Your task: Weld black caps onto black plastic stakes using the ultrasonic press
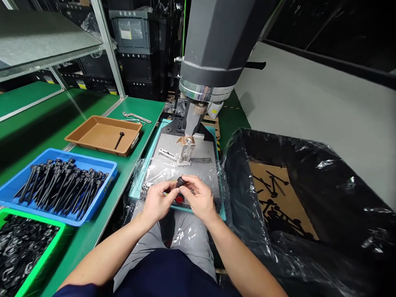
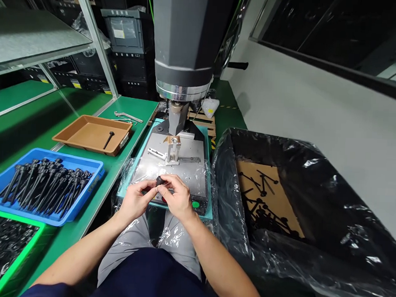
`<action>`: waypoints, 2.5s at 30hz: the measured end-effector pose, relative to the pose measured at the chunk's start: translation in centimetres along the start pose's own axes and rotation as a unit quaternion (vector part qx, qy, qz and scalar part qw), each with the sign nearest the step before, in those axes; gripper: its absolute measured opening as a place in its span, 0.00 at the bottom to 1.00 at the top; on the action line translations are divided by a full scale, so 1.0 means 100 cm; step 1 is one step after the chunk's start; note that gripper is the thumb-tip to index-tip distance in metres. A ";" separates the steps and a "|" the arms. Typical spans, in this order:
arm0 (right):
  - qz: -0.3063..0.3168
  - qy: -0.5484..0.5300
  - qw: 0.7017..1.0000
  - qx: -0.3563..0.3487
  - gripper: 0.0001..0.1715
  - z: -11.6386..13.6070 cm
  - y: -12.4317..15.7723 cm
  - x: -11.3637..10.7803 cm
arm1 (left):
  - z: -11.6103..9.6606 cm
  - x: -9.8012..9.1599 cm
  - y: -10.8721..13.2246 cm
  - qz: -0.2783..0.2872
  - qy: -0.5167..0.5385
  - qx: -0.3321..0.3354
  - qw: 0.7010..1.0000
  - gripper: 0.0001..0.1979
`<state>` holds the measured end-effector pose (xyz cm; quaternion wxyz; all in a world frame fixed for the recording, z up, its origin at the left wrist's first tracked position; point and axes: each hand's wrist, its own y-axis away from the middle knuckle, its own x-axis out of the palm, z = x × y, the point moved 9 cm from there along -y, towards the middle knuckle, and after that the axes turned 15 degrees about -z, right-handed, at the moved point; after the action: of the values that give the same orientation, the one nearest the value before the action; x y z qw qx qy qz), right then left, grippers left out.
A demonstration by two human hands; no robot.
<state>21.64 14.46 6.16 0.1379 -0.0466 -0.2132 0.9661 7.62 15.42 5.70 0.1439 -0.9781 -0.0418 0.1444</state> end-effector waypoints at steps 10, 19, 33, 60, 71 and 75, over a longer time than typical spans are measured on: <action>-0.165 0.066 0.983 -0.037 0.14 -0.030 -0.069 -0.049 | 0.012 -0.002 -0.013 -0.020 -0.073 0.031 0.997 0.19; -0.112 0.170 0.970 -0.134 0.13 -0.041 -0.148 -0.027 | 0.075 -0.014 0.015 0.016 -0.054 -0.054 0.997 0.14; -0.083 0.253 0.956 -0.125 0.11 -0.070 -0.175 -0.011 | 0.108 -0.020 0.034 0.029 -0.007 -0.111 0.993 0.12; -0.141 0.213 0.967 0.020 0.23 -0.074 -0.113 -0.074 | 0.111 -0.083 0.042 -0.021 -0.059 -0.123 0.990 0.14; -0.154 0.193 0.958 0.144 0.28 -0.065 -0.021 -0.163 | 0.055 -0.313 0.071 -0.226 -0.442 -0.088 0.863 0.20; -0.229 0.229 0.931 0.167 0.25 -0.059 -0.015 -0.232 | 0.107 -0.384 0.104 -0.185 -0.556 -0.211 0.782 0.19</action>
<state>45.09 11.48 2.17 0.4066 -0.1924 -0.0165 0.8929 -31.80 3.67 3.18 -0.0903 -0.7077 -0.3244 0.6211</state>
